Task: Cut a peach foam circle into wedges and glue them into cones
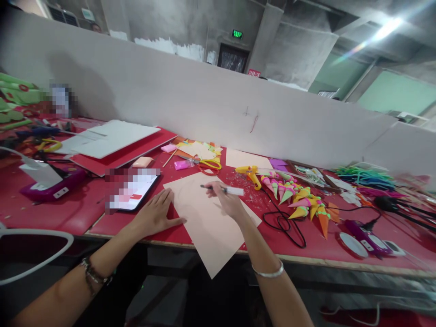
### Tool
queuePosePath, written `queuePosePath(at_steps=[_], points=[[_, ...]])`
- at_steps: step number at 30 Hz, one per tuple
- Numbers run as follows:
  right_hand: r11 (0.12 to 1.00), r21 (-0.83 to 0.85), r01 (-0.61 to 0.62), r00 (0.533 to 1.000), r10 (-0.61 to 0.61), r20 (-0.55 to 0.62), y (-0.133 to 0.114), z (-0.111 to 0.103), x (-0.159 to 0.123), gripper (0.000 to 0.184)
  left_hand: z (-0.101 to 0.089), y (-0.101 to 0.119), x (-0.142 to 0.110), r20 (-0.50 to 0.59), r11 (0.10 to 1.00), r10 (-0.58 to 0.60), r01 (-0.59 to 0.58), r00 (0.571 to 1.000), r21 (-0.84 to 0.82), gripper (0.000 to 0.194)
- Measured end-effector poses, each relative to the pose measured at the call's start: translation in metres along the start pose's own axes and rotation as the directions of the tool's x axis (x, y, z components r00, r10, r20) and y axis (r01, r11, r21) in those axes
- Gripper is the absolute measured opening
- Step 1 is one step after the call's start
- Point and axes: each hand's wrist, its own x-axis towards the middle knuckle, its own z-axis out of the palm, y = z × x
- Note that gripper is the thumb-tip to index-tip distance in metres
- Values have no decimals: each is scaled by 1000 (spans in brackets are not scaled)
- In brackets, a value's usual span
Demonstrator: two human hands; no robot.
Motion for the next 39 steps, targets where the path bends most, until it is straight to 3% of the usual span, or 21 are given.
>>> queuePosePath(at_steps=[2,5,10,20,31,39], points=[[991,136,15,998,-23,59,6,12,26,26,-1,1,-2,-8,1000,-8,9,1000,15,107],[970,229,-85,991,58,120,21,32,53,25,-3,3,-3,3,999,-10,9,1000,39,107],[959,254,-128,989,103,108,44,50,63,24,-3,3,-4,-10,998,-10,11,1000,61,104],[964,252,-90,995,77,63,52,53,63,24,-4,4,-8,-7,996,0,0,1000,94,97],[958,208,-197,956,140,259,46,39,57,30,-3,-4,-8,7,996,35,-35,999,80,97],[944,282,-171,969,110,220,48,44,60,31,-2,-7,-8,12,997,49,-50,999,57,96]])
